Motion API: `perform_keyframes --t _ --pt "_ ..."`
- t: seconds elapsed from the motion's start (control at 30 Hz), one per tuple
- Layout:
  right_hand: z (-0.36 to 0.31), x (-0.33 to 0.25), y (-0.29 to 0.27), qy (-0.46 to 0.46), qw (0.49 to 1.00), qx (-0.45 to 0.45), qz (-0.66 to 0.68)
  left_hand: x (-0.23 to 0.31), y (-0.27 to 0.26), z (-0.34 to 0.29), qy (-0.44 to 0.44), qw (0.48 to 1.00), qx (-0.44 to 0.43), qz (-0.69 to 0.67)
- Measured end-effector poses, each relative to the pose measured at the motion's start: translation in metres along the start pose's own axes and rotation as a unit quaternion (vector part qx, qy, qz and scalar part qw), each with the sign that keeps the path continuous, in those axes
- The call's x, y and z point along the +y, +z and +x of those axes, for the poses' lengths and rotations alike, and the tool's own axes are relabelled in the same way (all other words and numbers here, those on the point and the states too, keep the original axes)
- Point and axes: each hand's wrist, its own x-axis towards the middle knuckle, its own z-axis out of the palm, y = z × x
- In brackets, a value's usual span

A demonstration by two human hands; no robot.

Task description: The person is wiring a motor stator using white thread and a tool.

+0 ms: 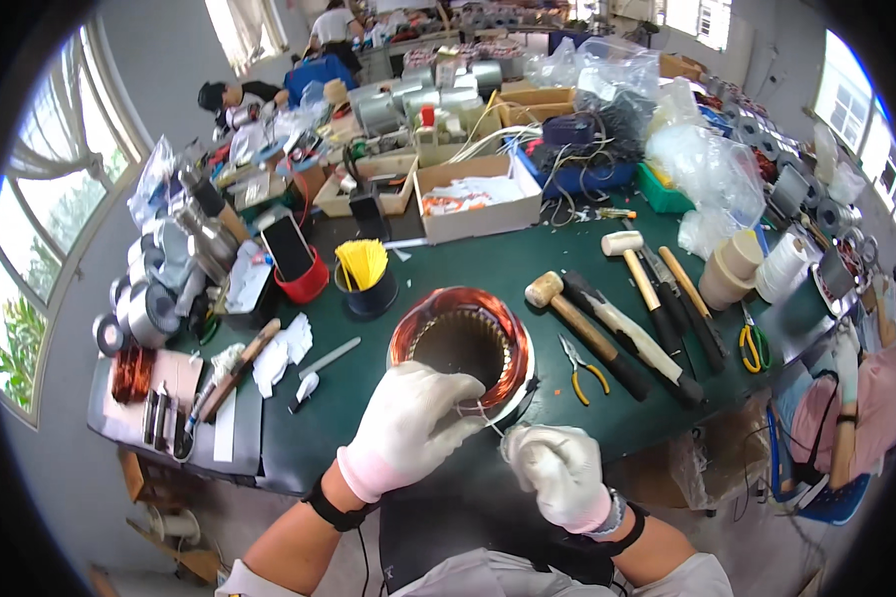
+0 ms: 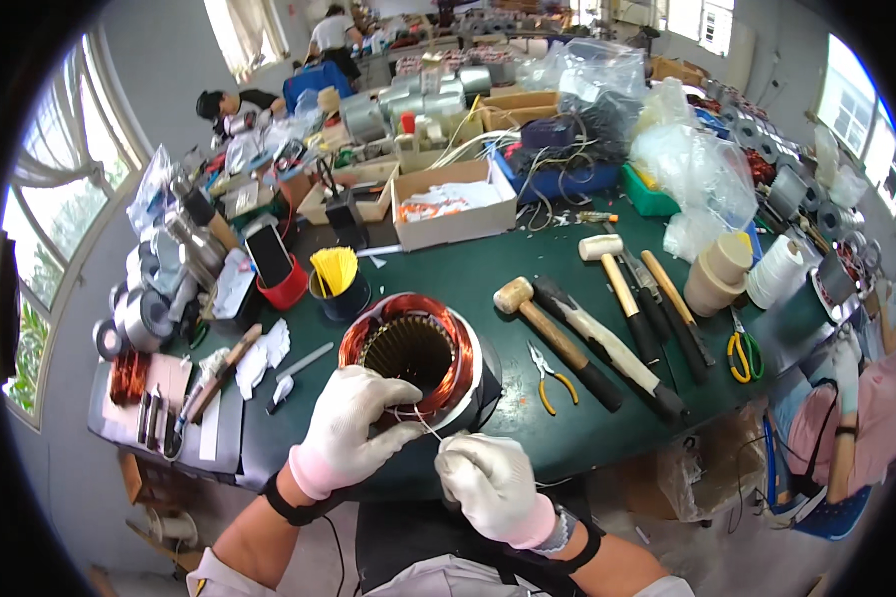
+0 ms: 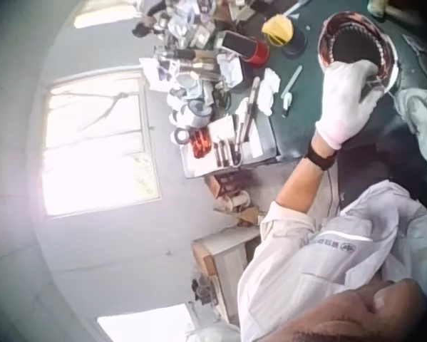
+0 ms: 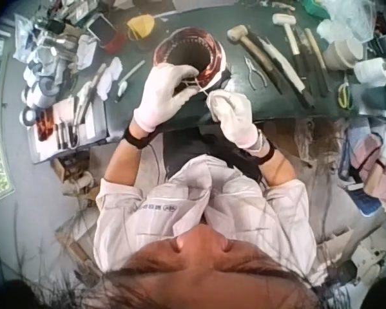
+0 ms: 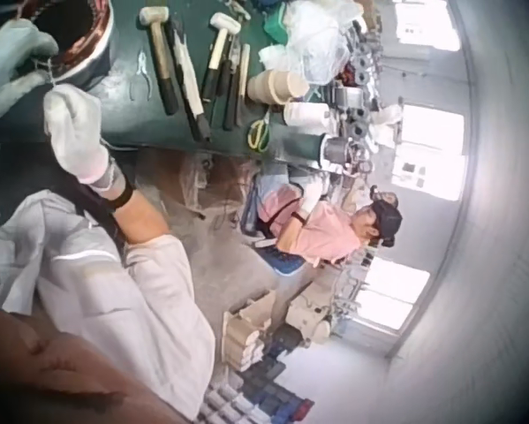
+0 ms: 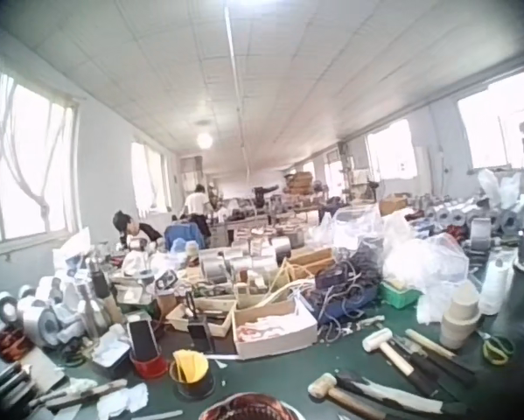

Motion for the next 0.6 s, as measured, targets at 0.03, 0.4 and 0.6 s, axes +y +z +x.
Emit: perform_keyframes --t 0.03,0.4,0.6 --pt "0.0 0.003 0.0 -0.004 1.0 -0.004 0.001 0.001 0.003 0.002 0.012 1.0 -0.005 0.0" --pt "-0.039 -0.039 -0.021 -0.044 0.924 -0.043 -0.378 -0.011 0.0 -0.001 0.005 0.997 0.069 0.034" --pt "-0.027 -0.007 -0.001 -0.052 0.943 0.089 -0.317 -0.02 -0.005 -0.005 0.037 0.998 0.026 0.044"
